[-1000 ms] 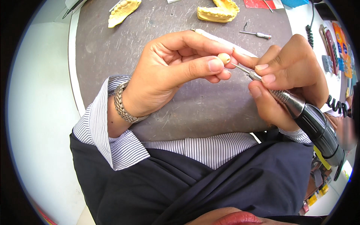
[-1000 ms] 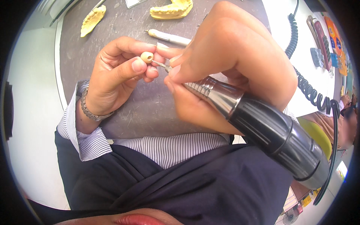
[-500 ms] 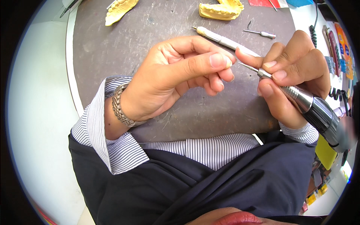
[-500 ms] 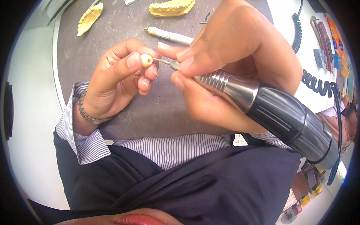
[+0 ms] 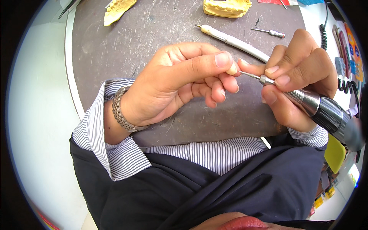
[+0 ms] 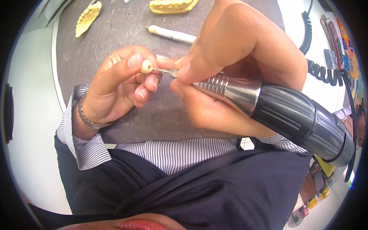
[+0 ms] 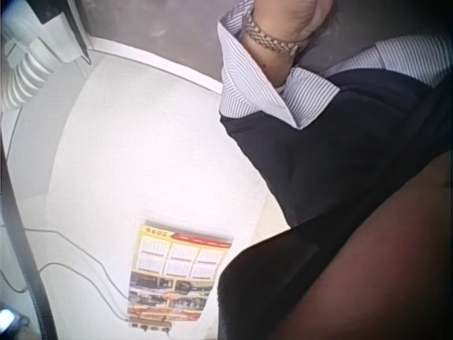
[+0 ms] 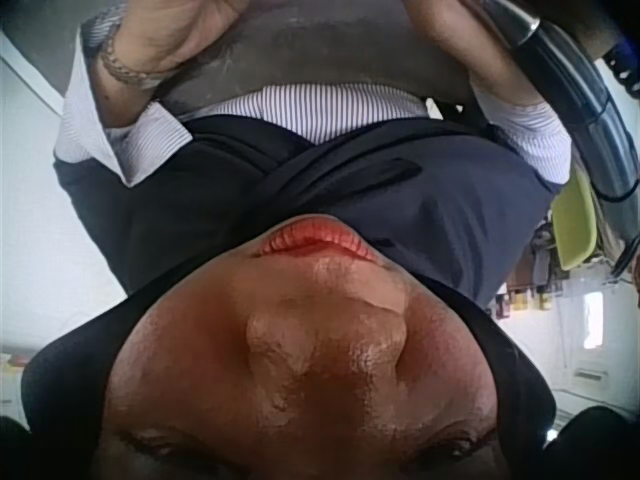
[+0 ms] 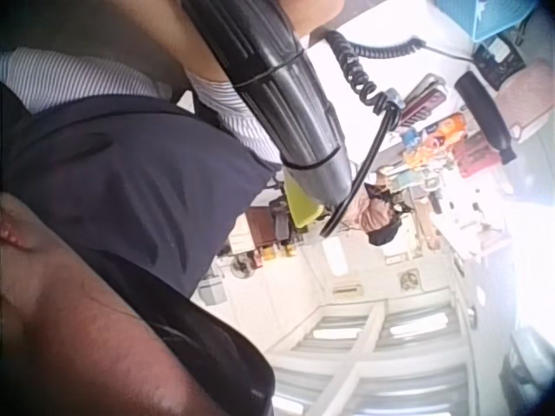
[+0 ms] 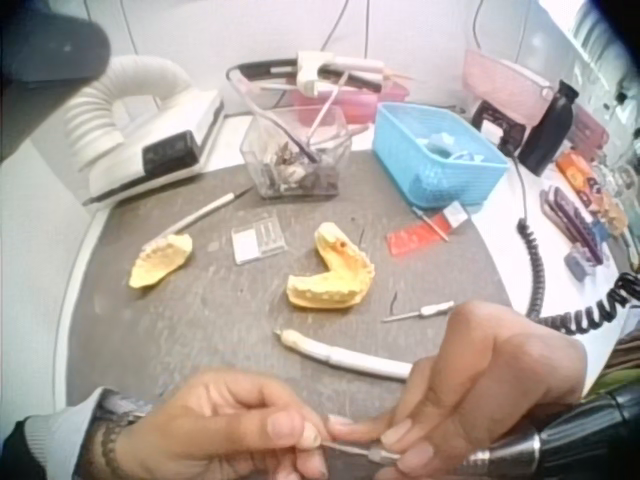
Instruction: The person uses a manual handpiece to shape a small, tooth-like object held in their left hand. They then switch to a powered rotary tool to further refine the object's surface, occasionally pausing to inspect the work.
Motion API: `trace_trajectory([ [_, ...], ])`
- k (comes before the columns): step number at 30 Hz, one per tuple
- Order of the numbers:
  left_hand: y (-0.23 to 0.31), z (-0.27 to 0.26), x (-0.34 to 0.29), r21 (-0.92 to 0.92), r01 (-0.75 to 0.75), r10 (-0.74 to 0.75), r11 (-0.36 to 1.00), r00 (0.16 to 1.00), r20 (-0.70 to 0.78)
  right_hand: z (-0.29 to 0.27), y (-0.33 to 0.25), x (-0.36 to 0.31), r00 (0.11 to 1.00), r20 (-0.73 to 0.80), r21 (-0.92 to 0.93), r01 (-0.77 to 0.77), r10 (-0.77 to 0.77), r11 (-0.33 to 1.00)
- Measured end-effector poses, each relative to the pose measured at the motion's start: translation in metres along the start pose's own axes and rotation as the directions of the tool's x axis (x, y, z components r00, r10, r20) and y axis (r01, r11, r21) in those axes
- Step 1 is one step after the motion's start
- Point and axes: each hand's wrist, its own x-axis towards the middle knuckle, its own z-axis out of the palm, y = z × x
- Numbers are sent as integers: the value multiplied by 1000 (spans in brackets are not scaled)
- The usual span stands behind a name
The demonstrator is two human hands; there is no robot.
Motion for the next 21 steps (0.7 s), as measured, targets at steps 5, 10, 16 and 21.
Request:
trace_trajectory([
  [5,-4,10,-3,8,3,-3,1000,1000,-30,0,-2,-3,999,23,23,28,-29,999],
  [10,-13,13,-5,-20,-11,10,1000,999,-39,0,-8,-8,998,67,-10,22,-21,1000],
  [16,12,-1,4,6,-25,25,1000,999,-36,-5,4,18,998,55,-12,33,-33,999],
  [21,13,-5,2,33,-42,43,999,998,-46,-4,11,20,993,71,-3,92,-92,996],
])
